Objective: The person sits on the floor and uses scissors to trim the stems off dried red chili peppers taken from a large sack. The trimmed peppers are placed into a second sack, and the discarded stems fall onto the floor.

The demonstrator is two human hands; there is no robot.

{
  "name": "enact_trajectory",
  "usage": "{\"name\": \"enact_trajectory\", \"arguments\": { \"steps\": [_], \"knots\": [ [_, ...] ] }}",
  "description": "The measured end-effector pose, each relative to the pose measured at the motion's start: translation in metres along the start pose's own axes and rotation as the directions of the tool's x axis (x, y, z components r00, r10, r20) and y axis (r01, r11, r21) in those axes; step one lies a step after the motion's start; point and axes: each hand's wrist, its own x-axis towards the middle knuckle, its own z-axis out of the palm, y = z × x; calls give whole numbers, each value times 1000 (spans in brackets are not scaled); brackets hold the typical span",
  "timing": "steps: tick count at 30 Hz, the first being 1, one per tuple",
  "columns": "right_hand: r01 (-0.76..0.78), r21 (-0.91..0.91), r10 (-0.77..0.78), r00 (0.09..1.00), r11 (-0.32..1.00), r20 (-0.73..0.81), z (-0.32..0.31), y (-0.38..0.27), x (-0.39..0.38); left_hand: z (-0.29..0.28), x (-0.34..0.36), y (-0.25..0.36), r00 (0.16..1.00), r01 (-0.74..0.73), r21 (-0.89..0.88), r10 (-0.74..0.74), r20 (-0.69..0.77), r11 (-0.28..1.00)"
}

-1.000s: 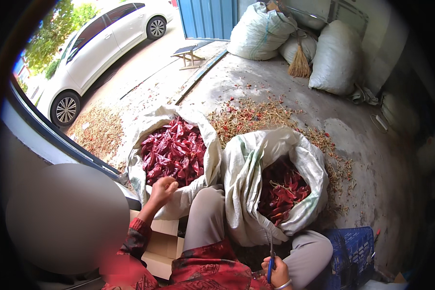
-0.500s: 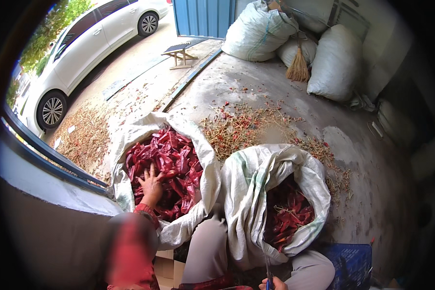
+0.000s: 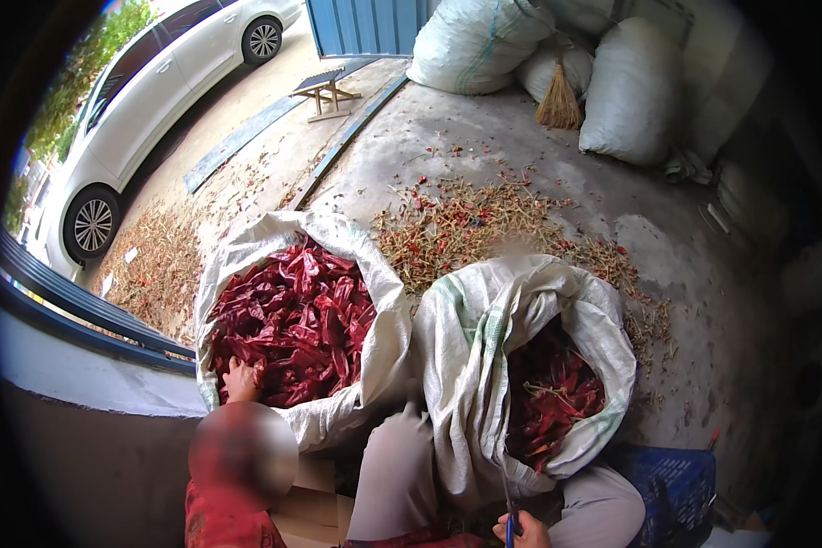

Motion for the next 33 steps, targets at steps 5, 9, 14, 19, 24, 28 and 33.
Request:
{"name": "enact_trajectory", "arguments": {
  "steps": [5,9,14,19,24,28,33],
  "knots": [
    [-15,3,15,998,1000,53,-7,2,-6,-6,-24,3,980,-170,-17,171,102,985],
    [-62,161,45,993,985,106,-17,31,-17,-113,-39,36,965,-80,-46,89,247,996],
    [-16,266,-1,998,964,64,-25,49,-34,-206,-50,79,974,-149,-50,155,165,988],
    [3,490,-19,999,872,28,-19,63,-50,-257,-78,227,745,-662,-399,612,-264,634],
    [16,489,-21,1000,872,5,-28,63,-73,-238,-151,428,643,-644,-629,754,-136,436],
    [-2,538,33,998,843,-48,-30,78,-92,-175,-158,512,847,-431,-664,528,-64,611],
    [-5,512,46,997,859,-67,-34,88,-105,-135,-142,494,895,-251,-872,444,-44,420]
  ]
}}
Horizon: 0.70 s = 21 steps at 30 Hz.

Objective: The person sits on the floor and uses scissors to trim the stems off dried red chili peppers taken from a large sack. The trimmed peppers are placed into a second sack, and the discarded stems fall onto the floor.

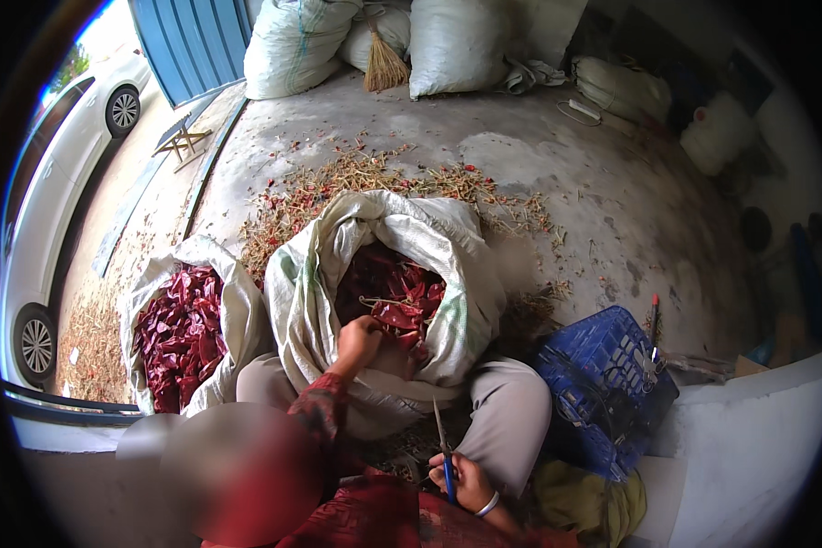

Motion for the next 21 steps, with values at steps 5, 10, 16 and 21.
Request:
{"name": "enact_trajectory", "arguments": {
  "steps": [5,10,16,21],
  "knots": [
    [27,-20,-28,999,999,-16,5,-2,17,-72,-26,-3,974,221,-747,-184,134,627],
    [263,-214,-284,956,941,-77,16,-14,31,-101,-77,21,971,240,-958,-43,236,156],
    [333,-537,-424,904,775,-51,24,-48,29,-91,-155,47,924,370,-925,67,376,84],
    [320,-593,-413,910,739,-24,29,-59,15,-86,-197,49,862,483,-869,119,493,106]
  ]
}}
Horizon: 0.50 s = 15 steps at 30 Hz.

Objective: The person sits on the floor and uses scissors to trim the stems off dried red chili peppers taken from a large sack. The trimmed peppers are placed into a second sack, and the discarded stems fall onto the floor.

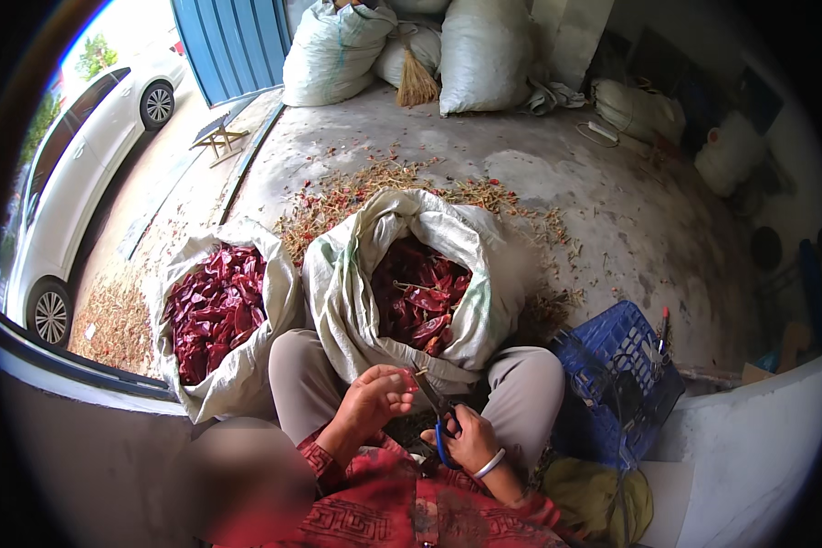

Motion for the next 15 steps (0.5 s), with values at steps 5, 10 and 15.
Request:
{"name": "enact_trajectory", "arguments": {
  "steps": [5,10,15],
  "knots": [
    [-57,9,57,998,998,13,-4,0,-16,19,-19,-4,927,-286,719,373,40,634],
    [-8,-59,8,1000,998,2,-12,-13,-24,39,-25,-2,937,-236,967,286,200,96],
    [-171,337,113,976,926,185,1,24,-45,43,-24,-9,961,-264,897,171,215,355]
  ]
}}
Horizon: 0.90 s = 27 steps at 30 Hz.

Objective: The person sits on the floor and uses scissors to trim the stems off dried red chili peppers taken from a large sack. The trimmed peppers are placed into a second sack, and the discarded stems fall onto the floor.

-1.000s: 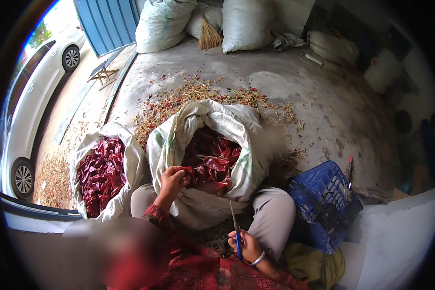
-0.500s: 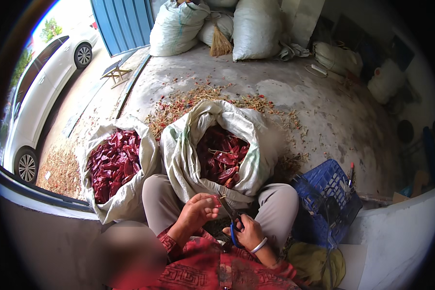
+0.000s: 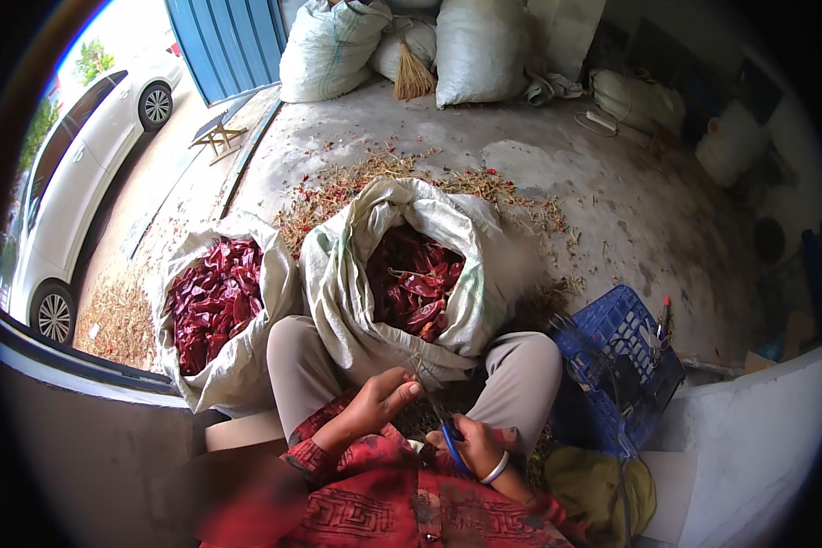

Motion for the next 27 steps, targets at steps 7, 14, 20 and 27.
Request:
{"name": "enact_trajectory", "arguments": {
  "steps": [7,14,20,27],
  "knots": [
    [-606,731,-165,724,314,670,-9,-22,-6,-3,-3,25,995,-103,9,103,14,995],
    [-142,578,-100,925,803,366,-9,-34,-4,0,1,25,962,-236,135,251,-104,962],
    [153,-434,-170,985,888,0,-48,-49,-11,-12,-3,23,958,-255,306,282,-46,917],
    [120,-355,-107,993,927,56,-60,-68,-18,-20,-4,25,912,-378,362,410,-14,852]
  ]
}}
